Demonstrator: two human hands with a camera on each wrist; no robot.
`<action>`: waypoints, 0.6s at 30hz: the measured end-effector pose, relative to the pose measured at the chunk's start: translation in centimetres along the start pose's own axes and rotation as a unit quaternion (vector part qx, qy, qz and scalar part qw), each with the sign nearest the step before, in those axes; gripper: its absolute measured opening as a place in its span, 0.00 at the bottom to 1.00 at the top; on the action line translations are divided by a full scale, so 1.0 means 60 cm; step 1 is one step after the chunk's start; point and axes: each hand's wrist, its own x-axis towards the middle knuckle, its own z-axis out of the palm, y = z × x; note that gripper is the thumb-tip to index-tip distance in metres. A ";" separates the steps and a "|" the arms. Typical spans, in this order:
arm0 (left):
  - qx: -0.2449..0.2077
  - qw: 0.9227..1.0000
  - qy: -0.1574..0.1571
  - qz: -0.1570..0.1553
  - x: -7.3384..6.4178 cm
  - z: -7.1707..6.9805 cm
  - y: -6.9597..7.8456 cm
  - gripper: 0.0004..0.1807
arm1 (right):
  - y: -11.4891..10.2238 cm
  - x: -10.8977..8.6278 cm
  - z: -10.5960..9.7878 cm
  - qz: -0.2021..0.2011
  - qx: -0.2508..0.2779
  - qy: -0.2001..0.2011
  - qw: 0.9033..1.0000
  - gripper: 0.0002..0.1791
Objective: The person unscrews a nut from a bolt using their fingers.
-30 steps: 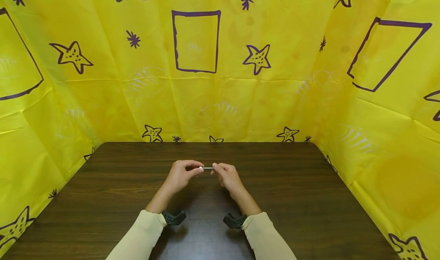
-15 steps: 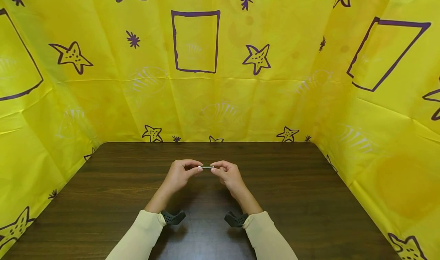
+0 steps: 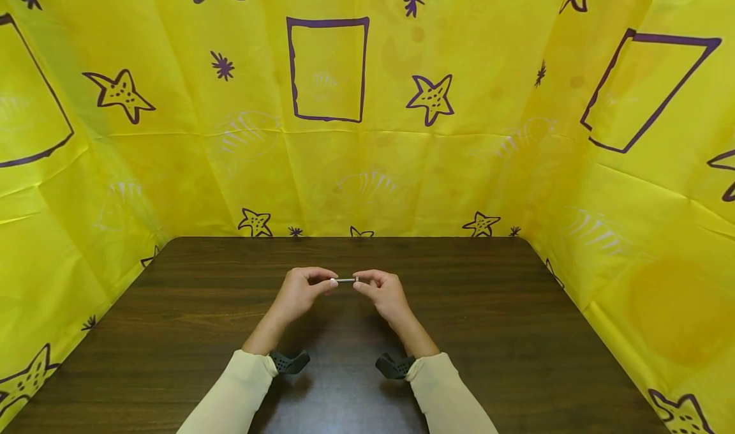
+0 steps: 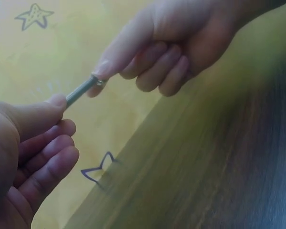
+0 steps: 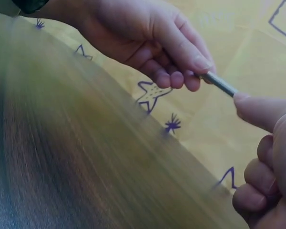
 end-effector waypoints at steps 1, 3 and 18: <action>0.004 1.000 -0.001 -0.004 -0.001 0.000 -0.002 0.03 | 0.003 0.001 0.000 -0.001 -0.028 0.004 1.000 0.13; 0.012 1.000 -0.004 -0.012 -0.002 -0.001 -0.007 0.03 | 0.006 0.001 0.001 -0.004 -0.080 0.003 0.997 0.12; 0.051 0.995 -0.079 -0.031 -0.009 -0.004 -0.051 0.03 | 0.018 -0.008 0.001 -0.035 -0.325 -0.045 0.944 0.09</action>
